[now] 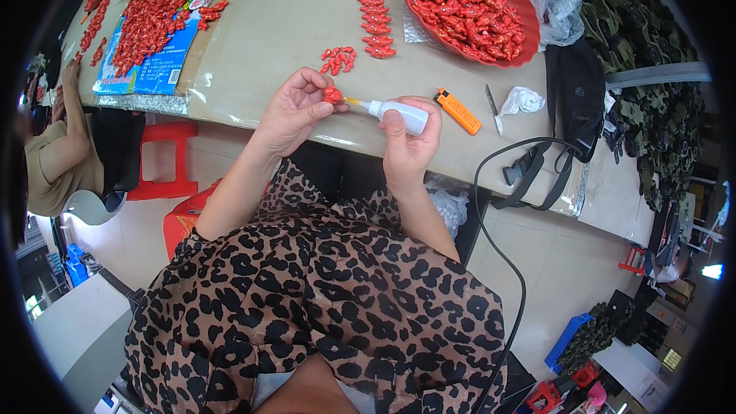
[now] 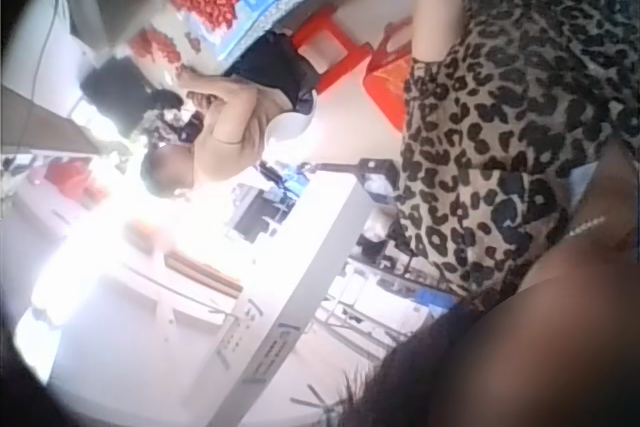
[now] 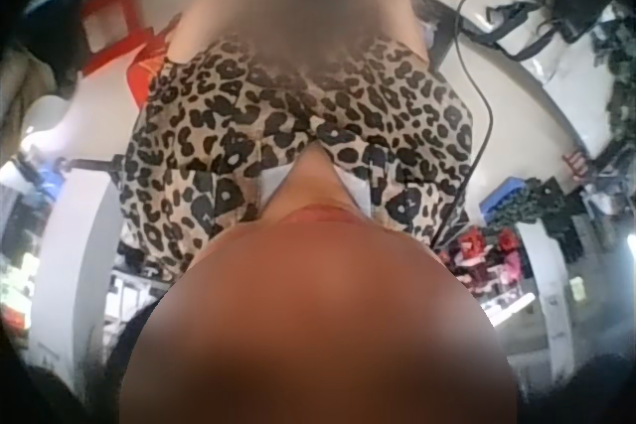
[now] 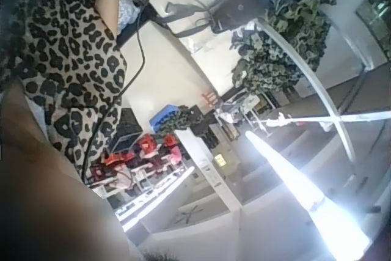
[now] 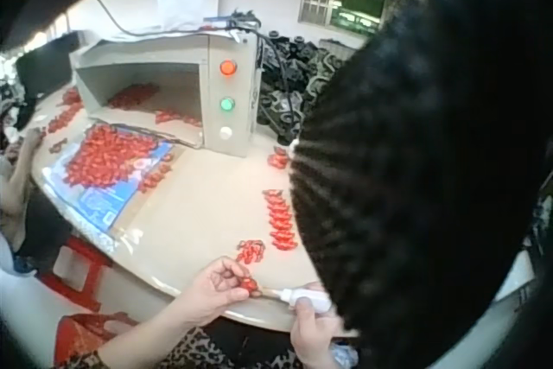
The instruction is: The person applies glue to small red craft pieces using a squeeze bottle, retrieves additional pieces from a machine and the table, and attaches them together by hand.
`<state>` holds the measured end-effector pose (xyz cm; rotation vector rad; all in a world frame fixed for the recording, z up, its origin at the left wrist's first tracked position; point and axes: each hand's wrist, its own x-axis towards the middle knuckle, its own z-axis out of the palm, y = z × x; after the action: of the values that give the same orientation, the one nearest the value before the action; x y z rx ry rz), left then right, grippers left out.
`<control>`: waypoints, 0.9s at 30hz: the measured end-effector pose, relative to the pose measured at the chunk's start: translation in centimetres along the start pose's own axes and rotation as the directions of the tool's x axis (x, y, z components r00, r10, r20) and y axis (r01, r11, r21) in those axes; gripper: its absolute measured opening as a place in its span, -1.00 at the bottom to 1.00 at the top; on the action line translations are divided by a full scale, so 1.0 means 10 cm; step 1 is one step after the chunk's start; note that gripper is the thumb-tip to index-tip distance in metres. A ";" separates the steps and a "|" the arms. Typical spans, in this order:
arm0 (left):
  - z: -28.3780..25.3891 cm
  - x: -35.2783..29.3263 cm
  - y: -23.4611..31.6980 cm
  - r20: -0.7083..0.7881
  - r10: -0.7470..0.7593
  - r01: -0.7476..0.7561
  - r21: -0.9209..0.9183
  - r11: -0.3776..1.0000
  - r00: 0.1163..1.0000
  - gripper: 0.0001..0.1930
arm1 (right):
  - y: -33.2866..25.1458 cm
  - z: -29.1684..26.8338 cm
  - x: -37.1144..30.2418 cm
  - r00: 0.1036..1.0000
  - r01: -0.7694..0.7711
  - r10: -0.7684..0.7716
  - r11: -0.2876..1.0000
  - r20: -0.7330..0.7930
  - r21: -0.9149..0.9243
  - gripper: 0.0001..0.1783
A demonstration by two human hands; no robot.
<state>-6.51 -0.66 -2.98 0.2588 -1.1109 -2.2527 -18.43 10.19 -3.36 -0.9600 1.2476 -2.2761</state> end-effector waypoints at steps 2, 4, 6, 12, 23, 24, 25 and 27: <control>0.00 0.00 0.00 0.003 -0.001 0.001 0.003 1.000 1.000 -0.75 | -0.01 0.00 -0.01 1.000 -0.006 0.006 1.000 -0.001 -0.002 -0.80; -0.01 0.01 0.00 0.006 -0.003 0.003 0.006 1.000 1.000 -0.75 | -0.01 0.00 -0.01 1.000 0.005 -0.005 1.000 0.012 -0.005 -0.80; -0.01 0.00 0.00 0.006 0.001 -0.001 0.002 1.000 1.000 -0.74 | -0.03 0.01 0.00 1.000 0.013 -0.013 1.000 0.012 -0.017 -0.79; -0.01 0.00 0.01 0.011 -0.011 0.011 -0.004 1.000 1.000 -0.75 | -0.08 -0.01 0.03 0.995 0.058 -0.048 0.991 0.087 -0.116 -0.77; -0.05 0.00 0.00 0.007 -0.016 0.017 -0.082 0.996 1.000 -0.78 | -0.20 -0.01 0.13 0.993 -0.122 0.118 0.965 0.028 0.234 -0.75; -0.07 -0.01 0.00 0.012 -0.034 0.035 -0.141 0.989 0.999 -0.78 | -0.24 0.01 0.15 0.964 -0.250 0.265 0.906 0.002 0.342 -0.73; -0.10 -0.02 0.01 0.013 -0.032 0.033 -0.141 0.989 0.999 -0.78 | -0.26 0.01 0.17 0.913 -0.362 0.407 0.818 -0.006 0.448 -0.70; -0.12 -0.03 0.03 0.015 -0.016 0.019 -0.262 0.965 1.000 -0.79 | -0.27 -0.01 0.19 0.885 -0.441 0.462 0.789 0.060 0.428 -0.66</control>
<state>-5.59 -1.38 -3.48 0.1454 -0.8061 -2.3884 -19.87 10.55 -0.42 -0.3896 0.8141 -2.0561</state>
